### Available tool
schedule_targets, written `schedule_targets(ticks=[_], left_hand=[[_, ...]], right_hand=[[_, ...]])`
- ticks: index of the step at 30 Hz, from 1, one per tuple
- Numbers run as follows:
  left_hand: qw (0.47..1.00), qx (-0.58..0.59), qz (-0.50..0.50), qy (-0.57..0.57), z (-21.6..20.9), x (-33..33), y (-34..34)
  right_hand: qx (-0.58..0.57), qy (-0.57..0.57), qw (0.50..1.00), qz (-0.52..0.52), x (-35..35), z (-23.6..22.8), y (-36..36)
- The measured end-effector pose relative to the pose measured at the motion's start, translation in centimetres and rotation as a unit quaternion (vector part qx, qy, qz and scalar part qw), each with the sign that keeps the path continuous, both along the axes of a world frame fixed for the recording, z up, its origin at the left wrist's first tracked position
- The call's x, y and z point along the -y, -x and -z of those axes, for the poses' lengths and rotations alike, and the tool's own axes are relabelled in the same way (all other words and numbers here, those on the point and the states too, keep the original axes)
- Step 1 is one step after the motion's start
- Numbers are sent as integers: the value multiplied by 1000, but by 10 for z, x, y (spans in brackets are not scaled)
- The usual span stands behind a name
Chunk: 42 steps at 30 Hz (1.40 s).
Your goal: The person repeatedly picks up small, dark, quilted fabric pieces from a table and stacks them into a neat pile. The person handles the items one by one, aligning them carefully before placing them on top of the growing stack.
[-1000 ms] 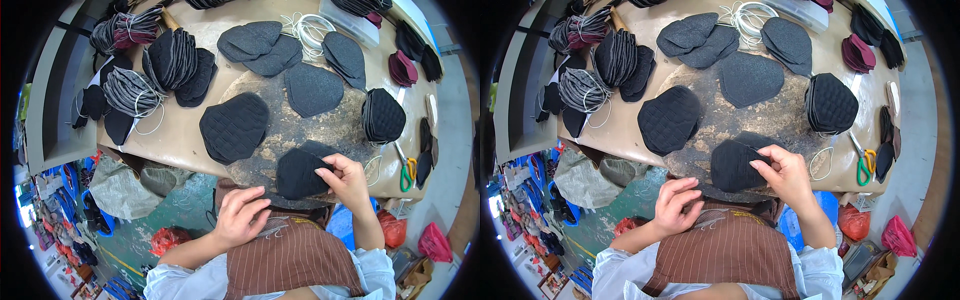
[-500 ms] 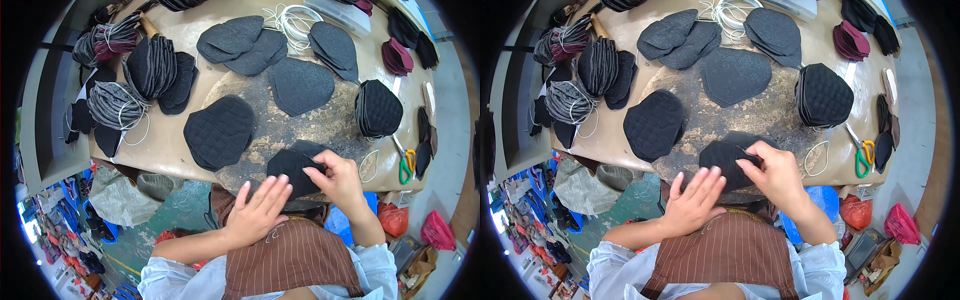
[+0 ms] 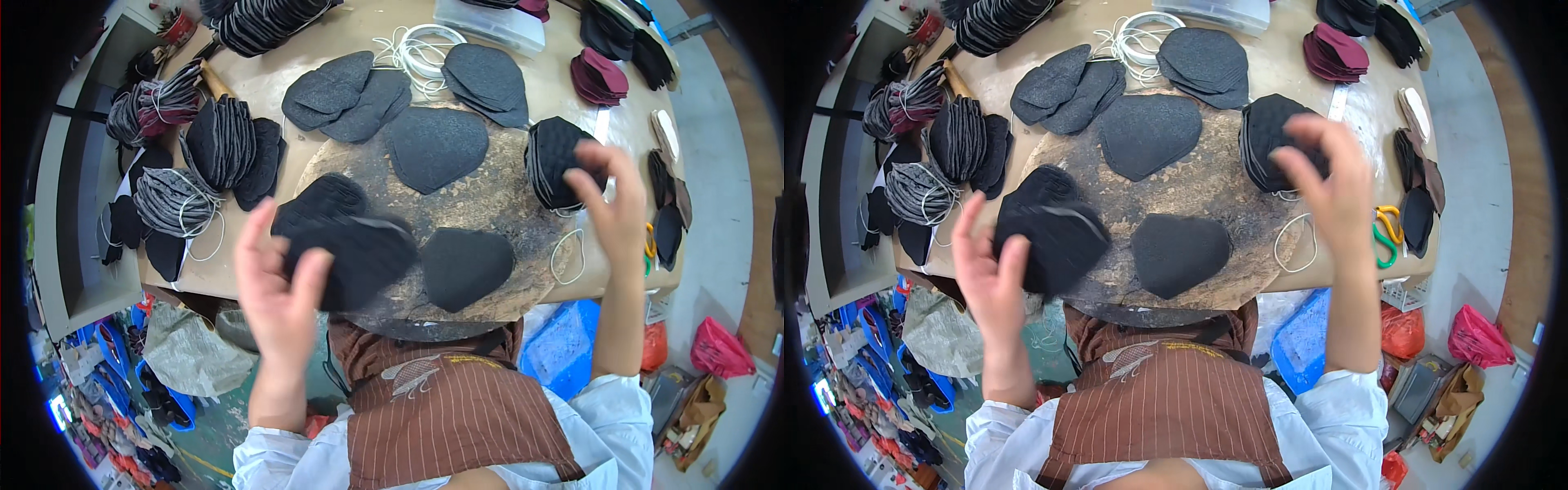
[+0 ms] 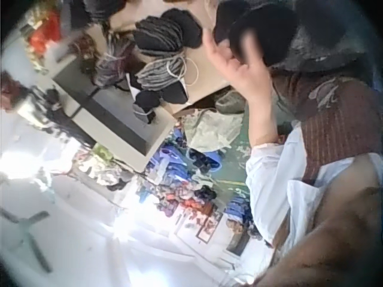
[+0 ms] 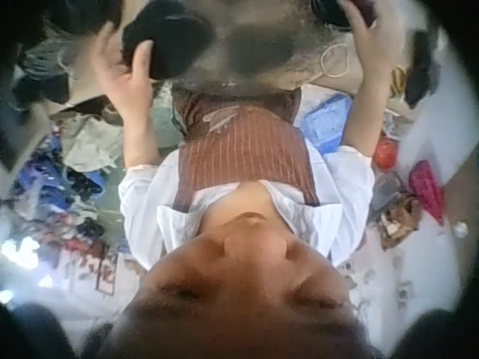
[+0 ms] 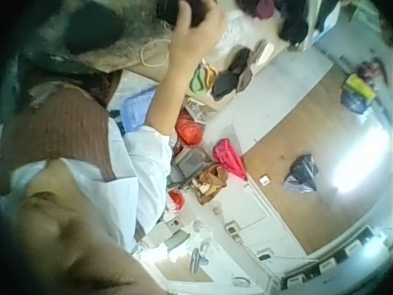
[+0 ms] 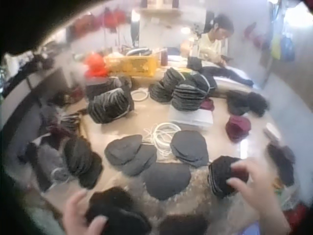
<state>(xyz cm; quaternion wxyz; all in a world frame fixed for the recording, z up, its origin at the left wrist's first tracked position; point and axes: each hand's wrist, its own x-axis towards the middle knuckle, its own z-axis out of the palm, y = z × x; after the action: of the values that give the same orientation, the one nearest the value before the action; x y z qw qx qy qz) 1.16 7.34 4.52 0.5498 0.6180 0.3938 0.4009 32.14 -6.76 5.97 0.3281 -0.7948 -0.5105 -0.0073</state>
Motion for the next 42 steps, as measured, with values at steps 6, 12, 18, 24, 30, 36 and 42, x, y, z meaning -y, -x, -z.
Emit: schedule_targets(ticks=[6,12,18,24,30,36,42], left_hand=[[862,-315,128,-377,11,34,-2],[838,-338,283,-321,48,95,9],[838,-348,284,-309,51,98,12],[845,-342,282,-299,55,98,14],[850,-331,279,-301,54,96,16],[847,-340,277,-299,54,97,18],[852,-331,279,-294,57,96,20]], right_hand=[[162,75,983,50,4,9,-24],[-135,2,983,128,14,1,-3],[70,108,990,58,2,11,-22],[120,139,975,123,-7,-7,-6],[-256,22,965,58,13,-23,-5],[-407,123,890,-161,9,11,60],[-446,232,862,-59,0,23,73]])
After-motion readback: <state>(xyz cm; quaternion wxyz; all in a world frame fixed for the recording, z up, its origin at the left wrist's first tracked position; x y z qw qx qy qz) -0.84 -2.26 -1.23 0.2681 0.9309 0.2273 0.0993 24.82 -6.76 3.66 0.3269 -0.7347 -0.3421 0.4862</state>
